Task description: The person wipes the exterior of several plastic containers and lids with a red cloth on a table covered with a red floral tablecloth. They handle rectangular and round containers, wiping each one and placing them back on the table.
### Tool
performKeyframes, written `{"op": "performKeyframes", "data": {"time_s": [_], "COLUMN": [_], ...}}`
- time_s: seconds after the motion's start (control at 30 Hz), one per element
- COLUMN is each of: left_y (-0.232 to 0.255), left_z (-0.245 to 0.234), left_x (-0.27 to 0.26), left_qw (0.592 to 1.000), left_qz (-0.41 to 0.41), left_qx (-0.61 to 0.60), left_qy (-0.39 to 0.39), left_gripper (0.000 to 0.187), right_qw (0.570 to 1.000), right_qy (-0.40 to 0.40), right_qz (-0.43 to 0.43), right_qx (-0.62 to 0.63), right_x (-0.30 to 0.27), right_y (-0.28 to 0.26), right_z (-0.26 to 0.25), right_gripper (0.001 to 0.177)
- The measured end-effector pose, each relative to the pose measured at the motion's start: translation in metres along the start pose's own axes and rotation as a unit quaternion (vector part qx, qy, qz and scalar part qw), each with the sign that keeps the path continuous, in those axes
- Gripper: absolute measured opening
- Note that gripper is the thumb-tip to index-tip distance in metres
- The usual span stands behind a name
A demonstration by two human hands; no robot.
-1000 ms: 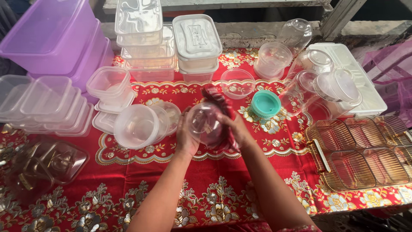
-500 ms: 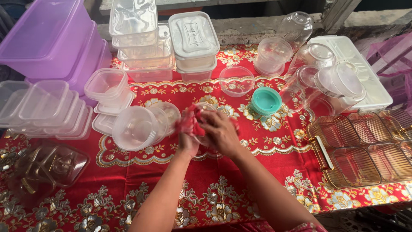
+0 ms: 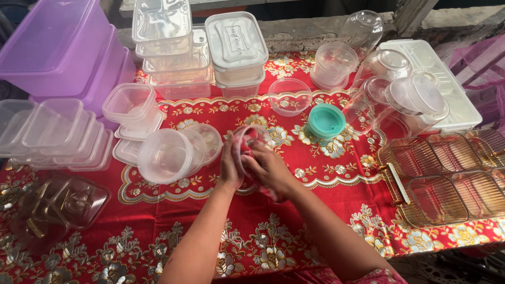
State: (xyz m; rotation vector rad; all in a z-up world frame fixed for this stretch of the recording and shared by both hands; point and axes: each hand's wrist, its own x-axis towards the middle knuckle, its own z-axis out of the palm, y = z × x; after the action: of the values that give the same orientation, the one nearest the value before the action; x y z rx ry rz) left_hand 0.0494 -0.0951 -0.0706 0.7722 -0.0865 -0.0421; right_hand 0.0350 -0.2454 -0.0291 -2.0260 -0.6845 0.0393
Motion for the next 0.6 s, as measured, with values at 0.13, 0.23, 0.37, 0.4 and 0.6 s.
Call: {"op": "performKeyframes", "data": {"time_s": [0.13, 0.23, 0.37, 0.4, 0.6], "left_y": [-0.006, -0.011, -0.008, -0.008, -0.016], "left_z": [0.010, 0.013, 0.005, 0.002, 0.000], "left_x": [-0.002, 0.000, 0.001, 0.001, -0.004], "left_qw": [0.999, 0.996, 0.963, 0.961, 0.928], "left_qz": [-0.043, 0.051, 0.172, 0.181, 0.250], "left_qx": [-0.009, 0.073, 0.207, 0.210, 0.275], "left_qy": [-0.016, 0.004, -0.006, -0.010, -0.042], "left_gripper": [0.056, 0.052, 0.049, 0.048, 0.045], "right_qw": [0.949, 0.928, 0.982, 0.993, 0.697], "right_qy": [0.151, 0.142, 0.031, -0.003, 0.085], "right_qz": [-0.067, -0.009, 0.002, -0.002, 0.405], "right_qx": [-0.269, -0.344, -0.186, -0.114, 0.586], "right_x": [0.000, -0.002, -0.001, 0.000, 0.000], "right_y": [-0.006, -0.006, -0.001, 0.001, 0.003], "right_z": [0.000, 0.001, 0.001, 0.000, -0.011], "right_gripper": [0.037, 0.032, 0.026, 0.026, 0.053]}}
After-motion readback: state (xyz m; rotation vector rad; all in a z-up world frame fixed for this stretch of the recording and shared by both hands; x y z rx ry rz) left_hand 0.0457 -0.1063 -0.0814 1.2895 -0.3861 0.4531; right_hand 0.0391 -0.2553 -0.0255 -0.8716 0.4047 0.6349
